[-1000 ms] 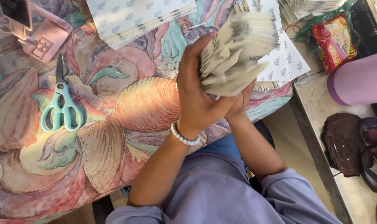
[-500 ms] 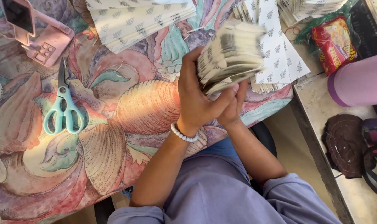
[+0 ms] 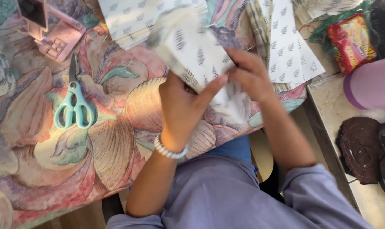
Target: Folding printed paper sheets into specific shapes on a table
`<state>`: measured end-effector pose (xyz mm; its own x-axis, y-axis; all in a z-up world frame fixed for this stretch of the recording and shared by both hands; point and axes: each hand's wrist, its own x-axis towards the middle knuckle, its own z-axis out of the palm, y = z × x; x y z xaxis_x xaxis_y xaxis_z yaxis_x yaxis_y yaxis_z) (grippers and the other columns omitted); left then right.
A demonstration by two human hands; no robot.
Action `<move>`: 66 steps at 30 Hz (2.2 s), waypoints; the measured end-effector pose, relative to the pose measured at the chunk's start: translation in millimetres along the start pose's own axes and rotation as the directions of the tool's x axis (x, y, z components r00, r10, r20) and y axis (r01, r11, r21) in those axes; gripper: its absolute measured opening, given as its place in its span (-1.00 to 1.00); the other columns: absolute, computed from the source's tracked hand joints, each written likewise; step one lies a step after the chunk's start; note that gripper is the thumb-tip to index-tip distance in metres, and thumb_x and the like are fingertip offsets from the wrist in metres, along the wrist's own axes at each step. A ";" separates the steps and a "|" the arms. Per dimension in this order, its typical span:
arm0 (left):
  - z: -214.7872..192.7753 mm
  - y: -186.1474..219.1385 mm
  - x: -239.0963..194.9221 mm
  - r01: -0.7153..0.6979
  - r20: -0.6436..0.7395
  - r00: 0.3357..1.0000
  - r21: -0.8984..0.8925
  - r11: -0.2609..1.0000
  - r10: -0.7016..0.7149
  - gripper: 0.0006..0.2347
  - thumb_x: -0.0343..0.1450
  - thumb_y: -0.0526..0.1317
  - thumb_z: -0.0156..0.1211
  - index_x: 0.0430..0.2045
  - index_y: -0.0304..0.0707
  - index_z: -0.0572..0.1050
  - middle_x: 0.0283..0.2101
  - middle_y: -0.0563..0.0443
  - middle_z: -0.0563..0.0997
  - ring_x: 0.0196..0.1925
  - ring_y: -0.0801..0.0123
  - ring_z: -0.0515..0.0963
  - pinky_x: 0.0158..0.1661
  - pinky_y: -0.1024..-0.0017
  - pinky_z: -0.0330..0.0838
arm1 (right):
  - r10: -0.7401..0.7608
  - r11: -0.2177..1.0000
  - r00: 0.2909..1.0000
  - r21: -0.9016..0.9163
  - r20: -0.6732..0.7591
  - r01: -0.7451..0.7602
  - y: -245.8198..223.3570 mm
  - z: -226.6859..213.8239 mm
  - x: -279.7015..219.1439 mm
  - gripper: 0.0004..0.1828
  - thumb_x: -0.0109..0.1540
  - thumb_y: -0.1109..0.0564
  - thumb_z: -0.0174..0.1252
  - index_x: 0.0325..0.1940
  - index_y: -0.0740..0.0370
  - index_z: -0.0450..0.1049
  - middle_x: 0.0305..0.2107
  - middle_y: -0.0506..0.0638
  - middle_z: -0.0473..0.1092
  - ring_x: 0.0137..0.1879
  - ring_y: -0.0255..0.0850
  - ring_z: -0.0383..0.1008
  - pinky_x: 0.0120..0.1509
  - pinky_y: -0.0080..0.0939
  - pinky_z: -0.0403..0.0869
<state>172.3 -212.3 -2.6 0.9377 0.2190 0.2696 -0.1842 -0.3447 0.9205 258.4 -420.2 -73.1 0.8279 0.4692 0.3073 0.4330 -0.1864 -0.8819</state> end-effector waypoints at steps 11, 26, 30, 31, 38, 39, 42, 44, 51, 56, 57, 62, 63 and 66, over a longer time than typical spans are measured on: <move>-53.9 -64.6 39.3 -0.486 0.679 0.730 0.430 0.761 0.083 -0.23 0.11 0.08 0.65 -0.06 -0.43 0.24 0.33 -0.45 0.26 0.37 -0.24 0.25 0.26 -0.05 0.21 | 0.683 0.690 0.510 -0.692 0.523 -0.215 -20.9 23.0 103.6 -0.38 0.17 0.11 -0.04 0.35 -0.08 0.45 0.22 -0.12 0.44 0.29 -0.13 0.41 0.32 0.07 0.33; -27.5 -121.1 40.5 -0.617 0.772 0.636 0.511 0.599 -0.004 -0.68 0.17 -0.04 0.46 -0.40 -0.23 0.54 0.05 -0.14 0.44 0.12 -0.19 0.48 -0.07 -0.08 0.47 | 0.236 0.681 0.775 -0.669 0.586 0.299 -7.6 3.6 57.9 0.19 -0.28 -0.07 0.49 0.45 0.12 0.33 0.02 0.17 0.44 0.12 0.24 0.47 0.17 0.21 0.47; -36.1 -87.7 15.1 -0.665 0.703 0.704 0.606 0.436 0.097 -0.80 0.31 -0.15 0.43 -0.32 -0.24 0.65 0.15 -0.26 0.46 0.28 -0.03 0.37 0.15 0.07 0.34 | 0.243 0.661 0.762 -0.677 0.601 0.324 -11.7 3.3 54.0 0.15 -0.20 -0.06 0.47 0.49 0.09 0.28 0.06 0.17 0.42 0.18 0.22 0.45 0.26 0.16 0.44; -31.1 -97.6 7.4 -0.664 0.704 0.704 0.605 0.439 0.095 -0.80 0.31 -0.15 0.43 -0.32 -0.24 0.65 0.15 -0.26 0.46 0.28 -0.03 0.37 0.15 0.07 0.34 | 0.244 0.663 0.760 -0.676 0.602 0.322 -19.0 6.0 49.5 0.15 -0.20 -0.06 0.47 0.49 0.09 0.28 0.06 0.17 0.42 0.18 0.22 0.45 0.26 0.16 0.44; -23.4 -93.2 -29.1 -0.710 0.699 0.698 0.646 0.280 0.156 -0.71 0.41 -0.31 0.21 0.03 -0.32 0.49 -0.18 -0.24 0.51 -0.18 0.07 0.69 -0.22 0.23 0.68 | -0.166 0.475 0.776 -0.640 0.609 0.604 18.1 5.7 -7.8 -0.83 0.38 0.02 0.11 -0.28 0.01 0.49 -0.31 -0.19 0.33 -0.12 -0.22 0.47 -0.03 -0.26 0.48; -24.7 -87.0 -31.2 -0.729 0.701 0.685 0.653 0.205 0.201 -0.57 0.42 -0.27 0.16 0.24 -0.19 0.41 -0.17 -0.26 0.53 -0.17 0.06 0.69 -0.19 0.21 0.69 | -0.149 0.428 0.773 -0.665 0.616 0.612 15.7 2.9 -12.7 -0.80 0.39 0.07 0.07 -0.33 0.02 0.45 -0.34 -0.22 0.30 -0.15 -0.27 0.44 -0.05 -0.31 0.47; -15.5 -106.9 -43.8 -0.703 0.670 0.710 0.694 0.158 0.217 -0.60 0.44 -0.26 0.04 0.24 -0.07 0.44 -0.16 -0.29 0.54 -0.10 0.03 0.65 -0.07 0.16 0.64 | -0.206 0.412 0.758 -0.648 0.619 0.641 26.9 -10.6 -25.7 -0.83 0.42 0.13 0.02 -0.21 0.10 0.50 -0.36 -0.15 0.32 -0.19 -0.22 0.47 -0.16 -0.23 0.49; -13.1 -108.6 -46.4 -0.705 0.675 0.707 0.698 0.126 0.213 -0.59 0.46 -0.26 0.01 0.25 -0.06 0.43 -0.16 -0.29 0.55 -0.12 0.04 0.64 -0.06 0.17 0.63 | -0.205 0.403 0.756 -0.650 0.622 0.644 26.8 -12.9 -30.3 -0.82 0.43 0.12 0.02 -0.18 0.12 0.52 -0.35 -0.13 0.35 -0.18 -0.20 0.48 -0.15 -0.23 0.51; -8.8 -94.8 -40.1 -0.657 0.639 0.753 0.724 0.208 0.154 -0.64 0.42 -0.27 0.07 0.12 0.02 0.55 -0.25 -0.29 0.58 -0.27 0.02 0.66 -0.23 0.13 0.66 | -0.089 0.293 0.686 -0.639 0.722 0.711 15.9 -9.4 -30.4 -0.79 0.39 0.13 -0.01 -0.15 0.16 0.55 -0.28 -0.11 0.35 -0.11 -0.18 0.46 -0.07 -0.26 0.51; -2.7 -86.7 6.1 -0.603 0.633 0.771 0.697 0.387 0.061 -0.80 0.37 -0.32 0.25 -0.15 -0.32 0.57 -0.22 -0.32 0.57 -0.23 0.01 0.66 -0.24 0.15 0.61 | -0.122 0.281 0.703 -0.655 0.700 0.701 13.9 -5.9 -31.3 -0.77 0.41 0.13 -0.05 -0.15 0.19 0.53 -0.29 -0.14 0.29 -0.13 -0.16 0.42 -0.06 -0.17 0.50; -0.8 -83.7 15.1 -0.622 0.606 0.778 0.709 0.331 0.165 -0.81 0.32 -0.31 0.38 -0.23 -0.31 0.61 -0.16 -0.39 0.56 -0.14 -0.03 0.63 -0.11 0.16 0.58 | -0.112 0.300 0.719 -0.666 0.686 0.683 13.6 -6.4 -31.4 -0.78 0.41 0.13 -0.03 -0.15 0.21 0.53 -0.29 -0.13 0.29 -0.14 -0.14 0.42 -0.07 -0.15 0.49; 0.2 -102.6 39.6 -0.626 0.702 0.709 0.586 0.514 0.064 -0.54 0.13 -0.14 0.55 -0.17 -0.39 0.53 -0.23 -0.29 0.49 -0.24 -0.07 0.65 -0.26 0.05 0.61 | -0.060 0.393 0.778 -0.702 0.626 0.594 14.2 -6.8 -30.5 -0.78 0.41 0.12 -0.01 -0.17 0.14 0.56 -0.34 -0.13 0.29 -0.17 -0.15 0.43 -0.10 -0.18 0.47; 0.0 -104.2 42.5 -0.663 0.734 0.677 0.571 0.484 0.060 -0.55 0.16 -0.10 0.55 -0.19 -0.34 0.55 -0.26 -0.24 0.48 -0.27 -0.01 0.65 -0.29 0.09 0.62 | -0.031 0.451 0.801 -0.707 0.597 0.544 15.5 -6.4 -28.8 -0.77 0.41 0.11 0.02 -0.20 0.11 0.60 -0.38 -0.13 0.30 -0.23 -0.16 0.42 -0.14 -0.20 0.46; 3.9 -120.8 48.8 -0.595 0.727 0.686 0.526 0.608 0.042 -0.57 0.06 -0.16 0.59 -0.35 -0.39 0.52 -0.26 -0.24 0.41 -0.24 -0.25 0.59 -0.22 -0.08 0.53 | -0.052 0.642 0.868 -0.649 0.494 0.408 23.9 -1.7 -9.7 -0.65 0.36 -0.11 0.14 -0.42 0.06 0.55 -0.29 -0.16 0.36 -0.16 -0.13 0.50 -0.17 -0.15 0.49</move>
<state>241.4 -163.5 -101.7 0.8493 -0.5277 0.0177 -0.5147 -0.8201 0.2501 261.3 -430.7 -96.5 0.5196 0.8436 0.1355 0.8473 -0.4884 -0.2086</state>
